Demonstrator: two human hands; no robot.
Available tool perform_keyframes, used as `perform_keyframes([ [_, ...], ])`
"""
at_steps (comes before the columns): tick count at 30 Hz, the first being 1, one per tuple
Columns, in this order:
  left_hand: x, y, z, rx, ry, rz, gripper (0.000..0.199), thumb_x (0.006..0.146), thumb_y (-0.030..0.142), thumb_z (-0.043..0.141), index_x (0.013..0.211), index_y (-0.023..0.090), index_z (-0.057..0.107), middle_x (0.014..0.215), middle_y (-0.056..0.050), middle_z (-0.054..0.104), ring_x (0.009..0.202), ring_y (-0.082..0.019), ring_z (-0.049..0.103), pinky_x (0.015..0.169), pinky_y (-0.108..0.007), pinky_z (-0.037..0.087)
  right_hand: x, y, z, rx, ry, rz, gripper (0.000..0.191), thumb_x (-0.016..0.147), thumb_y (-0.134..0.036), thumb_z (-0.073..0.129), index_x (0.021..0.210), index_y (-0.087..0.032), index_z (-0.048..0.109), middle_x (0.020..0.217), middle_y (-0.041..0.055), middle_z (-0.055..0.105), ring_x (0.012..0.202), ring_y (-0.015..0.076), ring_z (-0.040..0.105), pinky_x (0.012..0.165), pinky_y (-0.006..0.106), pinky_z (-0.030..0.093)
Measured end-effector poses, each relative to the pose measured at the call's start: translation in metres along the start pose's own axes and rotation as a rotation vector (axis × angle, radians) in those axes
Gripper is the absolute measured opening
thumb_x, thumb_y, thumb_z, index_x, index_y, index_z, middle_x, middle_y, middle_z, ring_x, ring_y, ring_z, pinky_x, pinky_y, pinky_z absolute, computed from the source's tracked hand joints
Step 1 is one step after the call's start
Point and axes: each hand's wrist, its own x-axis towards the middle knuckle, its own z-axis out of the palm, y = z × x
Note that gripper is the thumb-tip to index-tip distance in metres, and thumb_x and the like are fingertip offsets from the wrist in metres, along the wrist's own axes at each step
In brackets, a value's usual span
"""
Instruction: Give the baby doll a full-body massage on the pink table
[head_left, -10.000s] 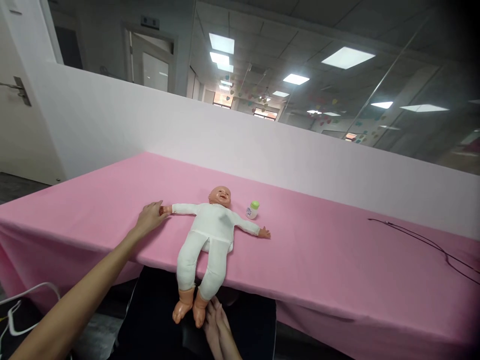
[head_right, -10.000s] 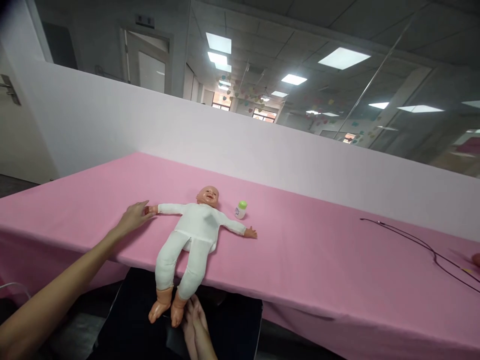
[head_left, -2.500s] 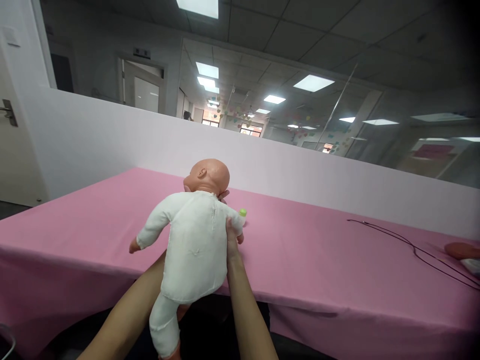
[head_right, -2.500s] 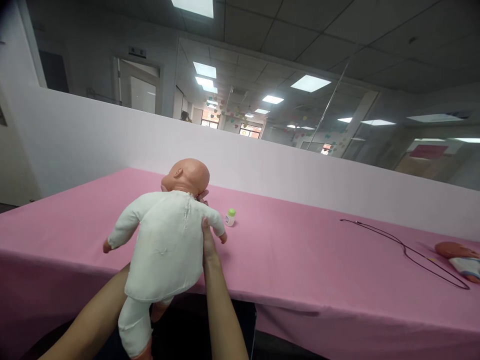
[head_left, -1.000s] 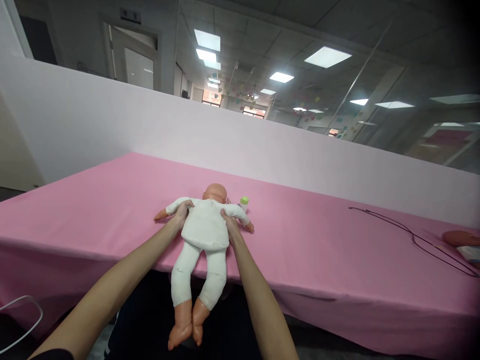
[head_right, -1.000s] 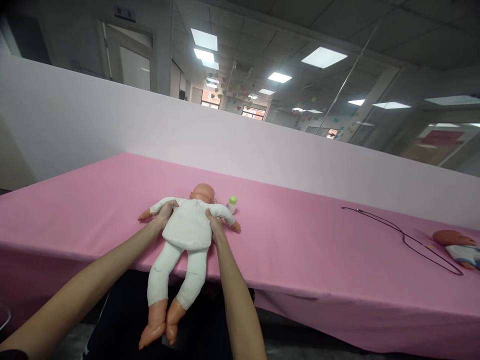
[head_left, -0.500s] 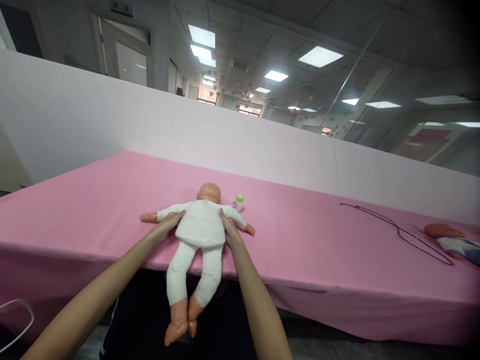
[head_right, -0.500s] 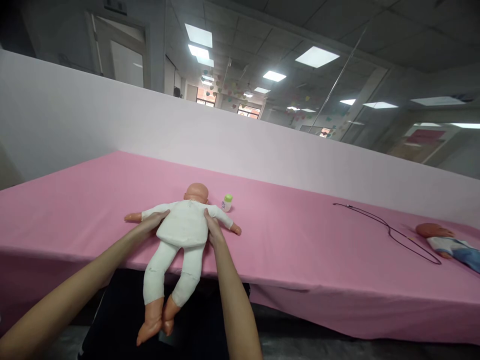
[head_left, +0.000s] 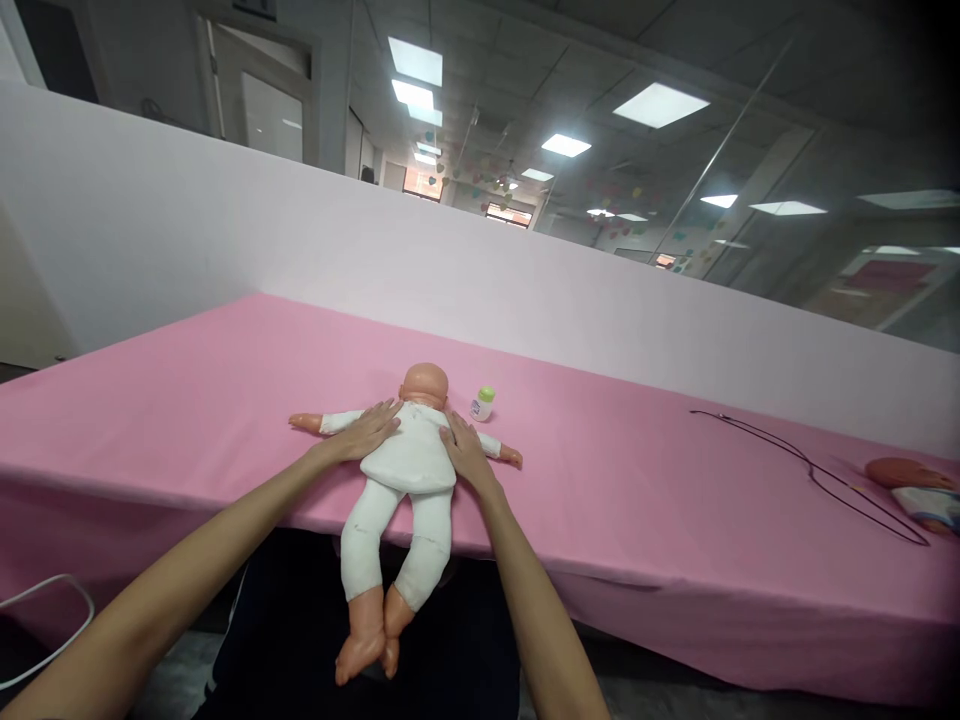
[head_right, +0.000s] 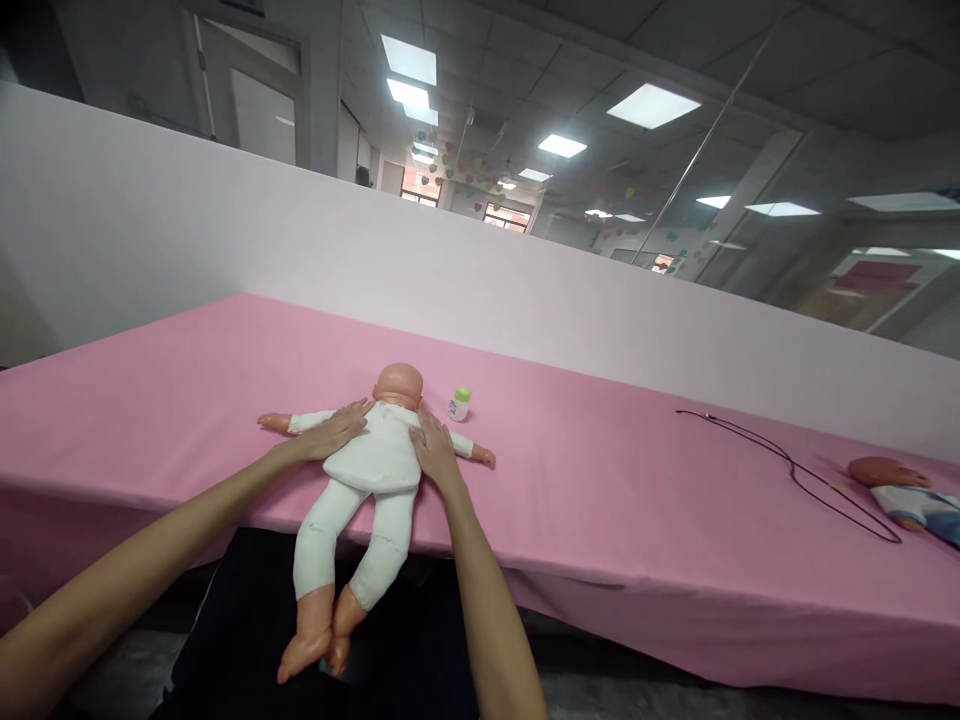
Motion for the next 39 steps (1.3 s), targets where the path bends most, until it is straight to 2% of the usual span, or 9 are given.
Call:
perform_keyframes([
  [5, 0.016, -0.011, -0.005, 0.167, -0.222, -0.016, 0.082, 0.106, 0.069, 0.027, 0.17, 0.02, 0.019, 0.176, -0.009, 0.011, 0.163, -0.032, 0.004, 0.132, -0.055, 0.006, 0.005, 0.025, 0.003, -0.233, -0.083, 0.043, 0.064, 0.111, -0.053, 0.019, 0.159, -0.019, 0.045, 0.164, 0.0139, 0.047, 0.152, 0.0297, 0.04, 0.128, 0.052, 0.022],
  [14, 0.039, -0.042, 0.0, 0.36, -0.137, 0.03, 0.083, 0.104, 0.071, 0.02, 0.169, 0.019, 0.027, 0.175, -0.014, 0.021, 0.163, -0.035, 0.011, 0.13, -0.059, 0.009, 0.012, 0.062, -0.011, -0.69, -0.143, 0.152, 0.058, 0.112, -0.045, 0.027, 0.158, -0.014, 0.045, 0.169, 0.0182, 0.036, 0.156, 0.0365, 0.033, 0.124, 0.056, 0.023],
  [18, 0.04, -0.044, -0.002, 0.361, -0.129, 0.004, 0.081, 0.105, 0.066, 0.021, 0.168, 0.017, 0.029, 0.173, -0.014, 0.028, 0.162, -0.036, 0.017, 0.13, -0.058, 0.011, 0.014, 0.063, -0.013, -0.77, -0.119, 0.11, 0.051, 0.112, -0.041, 0.033, 0.142, -0.011, 0.059, 0.153, 0.0243, 0.056, 0.141, 0.0368, 0.051, 0.116, 0.052, 0.034],
  [22, 0.041, -0.01, -0.012, 0.202, 0.016, 0.051, 0.081, 0.1, 0.068, 0.043, 0.162, 0.017, 0.041, 0.168, -0.015, 0.041, 0.156, -0.037, 0.035, 0.128, -0.056, 0.025, 0.016, 0.057, -0.025, -0.673, -0.104, 0.121, 0.046, 0.111, -0.044, 0.036, 0.115, -0.014, 0.07, 0.118, 0.0188, 0.075, 0.108, 0.0304, 0.068, 0.094, 0.039, 0.047],
  [26, 0.067, 0.053, -0.002, -0.21, 0.11, 0.217, 0.05, 0.098, 0.057, 0.056, 0.131, 0.024, 0.071, 0.141, -0.008, 0.07, 0.135, -0.03, 0.06, 0.119, -0.045, 0.043, 0.025, 0.058, -0.05, -0.591, 0.064, 0.185, 0.043, 0.111, -0.042, 0.038, 0.11, -0.018, 0.073, 0.113, 0.0144, 0.077, 0.104, 0.027, 0.069, 0.088, 0.034, 0.048],
  [28, 0.091, 0.084, 0.016, -0.554, 0.008, 0.096, 0.046, 0.098, 0.057, 0.057, 0.116, 0.02, 0.075, 0.132, -0.012, 0.074, 0.128, -0.03, 0.066, 0.114, -0.044, 0.049, 0.032, 0.062, -0.06, -0.561, 0.142, 0.204, 0.042, 0.11, -0.038, 0.037, 0.116, -0.016, 0.073, 0.117, 0.0159, 0.077, 0.108, 0.0279, 0.068, 0.091, 0.035, 0.049],
  [32, 0.14, 0.12, 0.066, -1.113, -0.111, -0.372, 0.071, 0.104, 0.068, 0.032, 0.131, 0.01, 0.063, 0.154, -0.024, 0.055, 0.143, -0.029, 0.055, 0.117, -0.037, 0.046, 0.047, 0.076, -0.063, -0.456, 0.233, 0.12, 0.051, 0.104, -0.025, 0.032, 0.145, -0.008, 0.056, 0.149, 0.0214, 0.06, 0.136, 0.0314, 0.057, 0.111, 0.045, 0.046],
  [35, 0.16, 0.126, 0.097, -1.172, -0.094, -0.536, 0.088, 0.1, 0.078, 0.017, 0.139, 0.008, 0.055, 0.162, -0.026, 0.044, 0.154, -0.03, 0.039, 0.121, -0.04, 0.042, 0.052, 0.092, -0.055, -0.379, 0.153, 0.089, 0.061, 0.099, -0.018, 0.028, 0.157, -0.005, 0.043, 0.161, 0.0207, 0.049, 0.151, 0.0296, 0.044, 0.122, 0.05, 0.038],
  [39, 0.164, 0.123, 0.112, -1.176, -0.121, -0.532, 0.087, 0.102, 0.075, 0.012, 0.143, 0.012, 0.054, 0.16, -0.022, 0.048, 0.155, -0.028, 0.038, 0.124, -0.042, 0.037, 0.052, 0.111, -0.051, -0.275, 0.059, 0.12, 0.063, 0.102, -0.024, 0.021, 0.161, -0.009, 0.038, 0.165, 0.0162, 0.045, 0.156, 0.0266, 0.038, 0.126, 0.05, 0.035],
])
